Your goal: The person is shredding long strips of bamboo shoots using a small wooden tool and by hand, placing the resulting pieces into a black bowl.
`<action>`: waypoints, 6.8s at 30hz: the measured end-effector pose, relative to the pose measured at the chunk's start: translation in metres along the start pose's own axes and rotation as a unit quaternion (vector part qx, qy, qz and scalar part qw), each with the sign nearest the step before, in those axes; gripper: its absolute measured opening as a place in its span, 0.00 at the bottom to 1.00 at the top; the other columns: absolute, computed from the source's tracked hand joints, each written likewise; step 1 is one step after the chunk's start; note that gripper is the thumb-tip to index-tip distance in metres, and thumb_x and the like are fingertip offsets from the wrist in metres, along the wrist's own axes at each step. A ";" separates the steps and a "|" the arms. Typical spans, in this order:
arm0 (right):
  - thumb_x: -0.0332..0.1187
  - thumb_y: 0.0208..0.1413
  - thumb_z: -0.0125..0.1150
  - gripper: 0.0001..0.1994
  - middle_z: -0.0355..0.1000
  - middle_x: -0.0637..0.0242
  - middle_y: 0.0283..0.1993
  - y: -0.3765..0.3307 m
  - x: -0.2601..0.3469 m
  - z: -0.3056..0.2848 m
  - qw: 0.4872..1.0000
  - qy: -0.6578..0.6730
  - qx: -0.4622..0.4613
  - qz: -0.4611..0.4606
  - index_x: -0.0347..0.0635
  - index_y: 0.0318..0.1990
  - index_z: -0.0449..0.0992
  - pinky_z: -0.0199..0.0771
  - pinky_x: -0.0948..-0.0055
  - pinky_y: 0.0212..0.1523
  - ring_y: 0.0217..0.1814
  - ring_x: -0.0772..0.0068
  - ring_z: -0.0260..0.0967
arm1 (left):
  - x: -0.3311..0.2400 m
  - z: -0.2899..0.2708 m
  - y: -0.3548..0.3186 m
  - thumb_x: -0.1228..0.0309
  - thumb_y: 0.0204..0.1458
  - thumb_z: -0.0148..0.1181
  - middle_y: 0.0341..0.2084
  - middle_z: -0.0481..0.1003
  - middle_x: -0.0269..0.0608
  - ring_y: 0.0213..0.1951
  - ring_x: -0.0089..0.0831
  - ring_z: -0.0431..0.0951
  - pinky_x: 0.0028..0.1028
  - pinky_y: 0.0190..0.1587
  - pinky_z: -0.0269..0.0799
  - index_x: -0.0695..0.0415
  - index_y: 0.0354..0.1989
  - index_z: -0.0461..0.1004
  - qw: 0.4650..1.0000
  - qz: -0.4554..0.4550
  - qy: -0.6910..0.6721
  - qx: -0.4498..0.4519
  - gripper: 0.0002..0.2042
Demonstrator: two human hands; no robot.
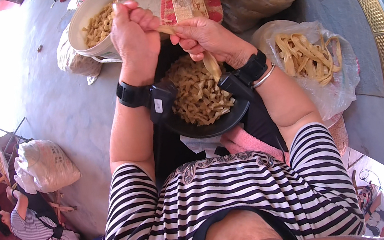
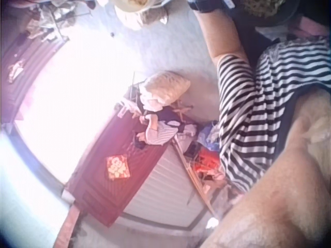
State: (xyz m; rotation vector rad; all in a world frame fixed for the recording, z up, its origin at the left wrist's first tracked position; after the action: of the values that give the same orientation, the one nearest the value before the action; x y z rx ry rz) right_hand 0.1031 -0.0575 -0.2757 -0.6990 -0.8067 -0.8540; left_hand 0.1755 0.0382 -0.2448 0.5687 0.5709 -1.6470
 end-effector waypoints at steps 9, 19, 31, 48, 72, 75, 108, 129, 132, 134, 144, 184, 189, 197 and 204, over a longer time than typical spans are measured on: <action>0.32 0.58 0.49 0.10 0.63 0.75 0.24 -0.013 0.027 0.005 0.985 0.023 -0.057 -0.159 0.36 0.43 0.70 0.59 0.86 0.19 0.18 0.86 0.56 | -0.031 0.070 -0.062 0.66 0.56 0.49 0.25 0.76 0.41 0.25 0.25 0.74 0.23 0.31 0.70 0.65 0.38 0.75 0.685 0.482 0.530 0.136 0.14; 0.37 0.57 0.48 0.13 0.61 0.74 0.13 -0.024 0.027 -0.038 0.954 -0.146 -0.227 -0.132 0.37 0.27 0.72 0.58 0.77 0.15 0.13 0.80 0.57 | 0.028 0.044 -0.032 0.75 0.40 0.52 0.36 0.75 0.50 0.36 0.46 0.75 0.30 0.39 0.70 0.62 0.31 0.74 0.812 0.107 0.557 0.134 0.09; 0.30 0.49 0.56 0.05 0.59 0.79 0.18 -0.029 0.023 -0.025 0.991 -0.085 -0.105 -0.015 0.39 0.29 0.70 0.45 0.87 0.15 0.17 0.91 0.48 | 0.006 0.067 -0.052 0.80 0.41 0.48 0.17 0.73 0.42 0.21 0.28 0.74 0.24 0.25 0.69 0.62 0.21 0.69 0.713 0.272 0.621 0.181 0.03; 0.32 0.59 0.50 0.05 0.56 0.81 0.17 -0.028 0.036 -0.035 0.986 -0.018 -0.091 -0.139 0.42 0.34 0.71 0.49 0.88 0.15 0.16 0.91 0.48 | 0.016 0.064 -0.045 0.70 0.43 0.58 0.14 0.70 0.44 0.18 0.36 0.71 0.30 0.25 0.67 0.62 0.23 0.72 0.679 0.133 0.682 0.239 0.07; 0.32 0.51 0.59 0.09 0.67 0.77 0.19 -0.042 0.070 -0.038 0.917 -0.355 -0.100 -0.151 0.33 0.26 0.75 0.60 0.83 0.26 0.24 0.88 0.59 | 0.040 0.055 -0.048 0.65 0.52 0.52 0.14 0.70 0.39 0.20 0.30 0.73 0.29 0.25 0.66 0.61 0.26 0.70 0.686 -0.070 0.612 0.387 0.11; 0.31 0.51 0.58 0.09 0.67 0.76 0.20 -0.039 0.074 -0.044 0.907 -0.371 -0.126 -0.154 0.34 0.25 0.74 0.62 0.84 0.28 0.24 0.88 0.60 | 0.038 0.045 -0.036 0.64 0.54 0.51 0.13 0.68 0.37 0.19 0.27 0.72 0.27 0.25 0.66 0.60 0.26 0.70 0.682 -0.071 0.629 0.365 0.11; 0.37 0.61 0.46 0.12 0.49 0.82 0.15 -0.013 0.002 0.004 0.998 0.035 0.010 0.042 0.39 0.30 0.68 0.44 0.87 0.12 0.13 0.90 0.42 | 0.002 0.012 -0.003 0.61 0.62 0.38 0.17 0.67 0.36 0.16 0.24 0.61 0.20 0.20 0.59 0.58 0.28 0.65 0.996 0.014 -0.038 0.077 0.16; 0.38 0.57 0.44 0.16 0.44 0.80 0.10 -0.022 0.004 -0.030 0.981 0.145 -0.128 0.000 0.42 0.19 0.65 0.43 0.81 0.12 0.10 0.84 0.38 | 0.019 0.066 -0.046 0.79 0.40 0.50 0.25 0.74 0.44 0.26 0.35 0.74 0.27 0.30 0.68 0.62 0.24 0.70 0.723 0.205 0.637 0.171 0.03; 0.37 0.57 0.43 0.15 0.44 0.79 0.09 -0.019 -0.003 -0.015 0.974 0.209 0.049 0.075 0.41 0.20 0.66 0.42 0.82 0.12 0.10 0.84 0.38 | 0.017 0.084 -0.063 0.83 0.38 0.47 0.24 0.74 0.44 0.22 0.30 0.75 0.23 0.26 0.68 0.61 0.24 0.68 0.670 0.318 0.611 0.275 0.05; 0.35 0.55 0.47 0.12 0.46 0.80 0.11 -0.020 0.000 -0.022 0.987 0.145 0.016 0.060 0.38 0.23 0.69 0.42 0.82 0.12 0.11 0.85 0.40 | 0.015 0.078 -0.059 0.82 0.41 0.45 0.19 0.73 0.45 0.21 0.27 0.75 0.23 0.25 0.68 0.62 0.23 0.67 0.665 0.311 0.633 0.243 0.04; 0.28 0.54 0.55 0.06 0.57 0.79 0.17 -0.024 0.040 -0.034 0.977 -0.090 -0.083 -0.173 0.36 0.37 0.70 0.46 0.85 0.13 0.15 0.90 0.47 | 0.016 0.036 -0.027 0.76 0.44 0.53 0.17 0.73 0.38 0.20 0.25 0.72 0.22 0.25 0.67 0.62 0.25 0.72 0.785 0.081 0.606 0.100 0.03; 0.33 0.53 0.55 0.10 0.64 0.68 0.15 -0.022 0.082 -0.063 0.823 -0.483 -0.166 -0.249 0.36 0.25 0.73 0.61 0.76 0.22 0.19 0.81 0.58 | 0.028 0.054 -0.014 0.66 0.54 0.53 0.13 0.64 0.35 0.16 0.22 0.65 0.27 0.20 0.60 0.60 0.27 0.70 0.637 0.162 0.691 0.301 0.09; 0.35 0.53 0.52 0.10 0.69 0.57 0.20 -0.003 0.089 -0.079 0.769 -0.505 -0.260 -0.293 0.38 0.30 0.73 0.67 0.69 0.28 0.22 0.61 0.68 | 0.025 0.044 0.019 0.62 0.49 0.56 0.19 0.74 0.44 0.26 0.42 0.74 0.36 0.30 0.67 0.53 0.34 0.75 0.649 0.183 0.723 0.154 0.10; 0.36 0.51 0.56 0.10 0.68 0.57 0.19 0.006 0.081 -0.098 0.692 -0.585 -0.344 -0.246 0.39 0.27 0.74 0.65 0.72 0.26 0.20 0.66 0.63 | 0.036 0.029 0.029 0.58 0.49 0.55 0.18 0.74 0.41 0.23 0.33 0.74 0.31 0.29 0.67 0.51 0.37 0.76 0.608 0.142 0.768 0.144 0.13; 0.39 0.54 0.54 0.13 0.71 0.54 0.23 -0.029 0.096 -0.092 0.727 -0.496 -0.406 -0.248 0.38 0.27 0.76 0.67 0.68 0.27 0.24 0.56 0.66 | 0.049 -0.004 0.003 0.52 0.54 0.48 0.21 0.76 0.39 0.28 0.33 0.76 0.31 0.33 0.70 0.61 0.32 0.77 0.759 -0.154 0.608 0.176 0.22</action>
State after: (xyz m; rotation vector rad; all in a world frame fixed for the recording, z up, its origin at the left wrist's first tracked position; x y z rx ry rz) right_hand 0.1476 -0.1800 -0.2369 -1.8754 -1.6526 -1.3502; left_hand 0.1718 0.0042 -0.2799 1.9706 1.3422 -1.5110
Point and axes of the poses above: each hand's wrist, its own y-axis towards the middle knuckle, its own z-axis out of the palm, x = y × z, the point moved 9 cm from there along y, towards the middle knuckle
